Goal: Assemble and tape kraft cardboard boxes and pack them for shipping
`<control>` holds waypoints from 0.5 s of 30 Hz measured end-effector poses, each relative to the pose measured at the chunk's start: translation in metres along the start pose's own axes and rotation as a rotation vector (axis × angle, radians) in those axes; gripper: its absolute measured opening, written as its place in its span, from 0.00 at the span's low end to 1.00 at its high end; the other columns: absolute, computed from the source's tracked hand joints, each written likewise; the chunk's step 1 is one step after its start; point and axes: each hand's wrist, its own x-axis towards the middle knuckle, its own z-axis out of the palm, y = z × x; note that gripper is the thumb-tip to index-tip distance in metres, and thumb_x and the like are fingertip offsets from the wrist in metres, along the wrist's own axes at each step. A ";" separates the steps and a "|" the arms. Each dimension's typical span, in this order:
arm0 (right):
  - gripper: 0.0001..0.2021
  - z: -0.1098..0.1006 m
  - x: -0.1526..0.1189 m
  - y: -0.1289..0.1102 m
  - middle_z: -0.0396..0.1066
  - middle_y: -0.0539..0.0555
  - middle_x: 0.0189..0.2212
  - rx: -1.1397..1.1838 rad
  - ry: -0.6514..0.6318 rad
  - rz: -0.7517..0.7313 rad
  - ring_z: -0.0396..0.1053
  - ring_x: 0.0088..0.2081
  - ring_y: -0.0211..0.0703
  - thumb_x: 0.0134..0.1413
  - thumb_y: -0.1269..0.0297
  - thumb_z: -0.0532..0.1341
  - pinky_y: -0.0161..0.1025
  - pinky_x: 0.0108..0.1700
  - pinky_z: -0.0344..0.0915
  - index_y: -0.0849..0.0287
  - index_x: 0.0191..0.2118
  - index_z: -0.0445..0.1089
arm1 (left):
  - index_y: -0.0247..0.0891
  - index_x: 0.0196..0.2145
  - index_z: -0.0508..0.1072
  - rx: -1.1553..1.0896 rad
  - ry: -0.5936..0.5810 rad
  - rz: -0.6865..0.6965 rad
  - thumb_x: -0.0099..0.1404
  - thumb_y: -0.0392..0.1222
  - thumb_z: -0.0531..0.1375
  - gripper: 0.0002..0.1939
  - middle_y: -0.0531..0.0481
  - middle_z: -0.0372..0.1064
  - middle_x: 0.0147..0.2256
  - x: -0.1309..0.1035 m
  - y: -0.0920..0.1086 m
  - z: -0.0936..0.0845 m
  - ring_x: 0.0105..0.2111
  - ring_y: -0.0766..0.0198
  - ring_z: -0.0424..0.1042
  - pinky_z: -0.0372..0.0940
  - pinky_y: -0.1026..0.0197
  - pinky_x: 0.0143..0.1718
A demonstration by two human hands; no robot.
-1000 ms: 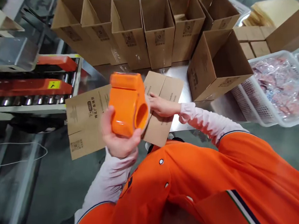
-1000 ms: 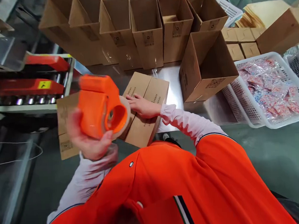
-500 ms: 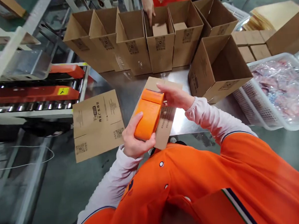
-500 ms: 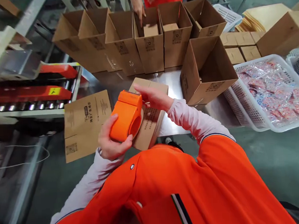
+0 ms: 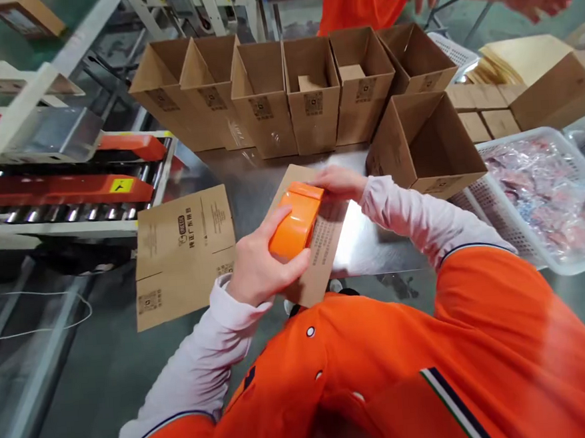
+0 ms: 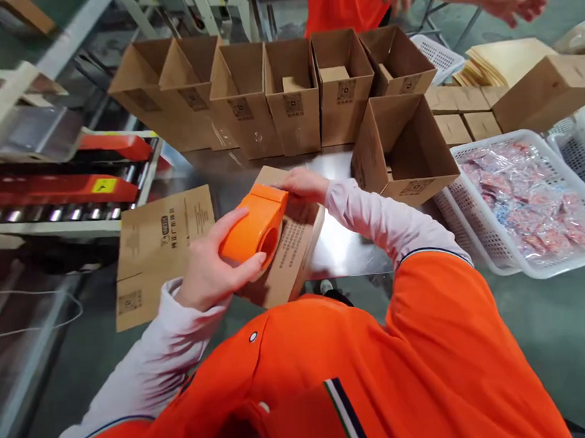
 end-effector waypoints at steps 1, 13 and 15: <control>0.18 -0.017 0.011 -0.005 0.60 0.46 0.16 -0.054 0.042 0.047 0.54 0.20 0.33 0.68 0.57 0.65 0.33 0.27 0.59 0.62 0.28 0.74 | 0.43 0.65 0.73 0.032 -0.016 -0.023 0.57 0.58 0.64 0.40 0.47 0.79 0.56 0.005 0.005 -0.004 0.49 0.49 0.82 0.76 0.54 0.52; 0.15 -0.136 0.106 0.018 0.64 0.44 0.21 -0.462 0.485 0.099 0.58 0.27 0.29 0.71 0.67 0.59 0.30 0.41 0.59 0.68 0.32 0.74 | 0.47 0.63 0.77 0.262 -0.191 -0.148 0.58 0.55 0.64 0.35 0.47 0.83 0.44 0.051 0.036 -0.005 0.41 0.46 0.82 0.75 0.53 0.46; 0.17 -0.115 0.091 0.026 0.57 0.40 0.17 -0.301 0.365 0.126 0.52 0.24 0.28 0.70 0.70 0.58 0.29 0.38 0.58 0.65 0.26 0.69 | 0.47 0.62 0.77 0.268 -0.219 -0.167 0.58 0.55 0.64 0.35 0.47 0.83 0.41 0.060 0.037 -0.005 0.40 0.46 0.82 0.74 0.53 0.44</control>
